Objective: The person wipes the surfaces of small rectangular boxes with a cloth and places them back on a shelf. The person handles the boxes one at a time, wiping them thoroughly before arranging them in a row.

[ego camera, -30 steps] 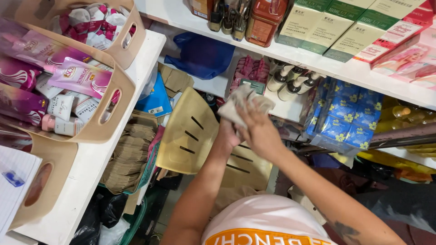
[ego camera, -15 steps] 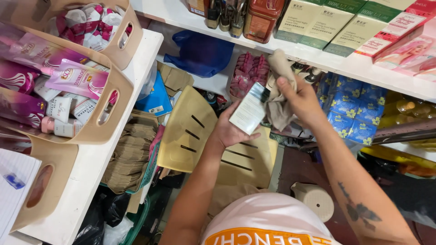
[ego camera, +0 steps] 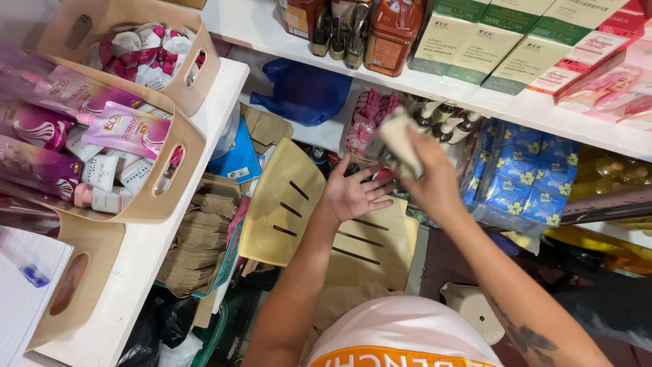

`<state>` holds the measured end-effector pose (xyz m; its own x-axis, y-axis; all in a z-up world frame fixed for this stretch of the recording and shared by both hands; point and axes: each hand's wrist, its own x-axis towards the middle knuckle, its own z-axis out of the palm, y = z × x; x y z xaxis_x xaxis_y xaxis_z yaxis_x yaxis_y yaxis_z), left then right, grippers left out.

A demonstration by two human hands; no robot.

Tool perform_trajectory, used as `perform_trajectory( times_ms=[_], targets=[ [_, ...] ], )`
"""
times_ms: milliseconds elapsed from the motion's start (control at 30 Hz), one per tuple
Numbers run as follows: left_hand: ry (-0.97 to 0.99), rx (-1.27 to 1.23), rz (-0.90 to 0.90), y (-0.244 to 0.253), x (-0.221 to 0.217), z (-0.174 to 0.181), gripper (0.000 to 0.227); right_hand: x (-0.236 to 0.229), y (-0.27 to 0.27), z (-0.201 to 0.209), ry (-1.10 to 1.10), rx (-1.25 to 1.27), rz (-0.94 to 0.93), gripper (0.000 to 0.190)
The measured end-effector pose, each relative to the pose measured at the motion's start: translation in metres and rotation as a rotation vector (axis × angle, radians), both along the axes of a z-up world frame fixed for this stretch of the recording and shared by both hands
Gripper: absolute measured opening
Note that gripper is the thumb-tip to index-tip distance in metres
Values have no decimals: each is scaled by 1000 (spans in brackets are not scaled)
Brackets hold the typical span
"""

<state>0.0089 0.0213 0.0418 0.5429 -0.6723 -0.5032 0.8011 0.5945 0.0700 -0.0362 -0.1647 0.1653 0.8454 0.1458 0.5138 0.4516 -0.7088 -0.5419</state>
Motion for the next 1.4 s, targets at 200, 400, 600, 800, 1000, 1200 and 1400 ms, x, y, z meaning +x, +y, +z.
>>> perform_trajectory(
  times_ms=[200,400,600,800,1000,1200,1400],
  targets=[
    [-983,-20,103,-2,-3,-37,45,-41,29,14,91,-313,373,80],
    [-296,-94,11,-2,-14,-4,68,6,9,40,566,89,35,59],
    [-275,66,-18,-21,-16,-8,72,29,18,-7,295,-26,27,62],
    [-264,149,99,-3,-19,-48,60,-32,46,-27,106,-380,113,61],
    [-486,29,124,11,-5,-73,53,-77,52,-1,377,-253,385,59],
    [-384,-17,140,7,9,-49,63,-21,35,53,321,-11,284,56],
    [-282,12,27,-9,-3,-3,65,20,26,19,271,-162,43,56]
  ],
)
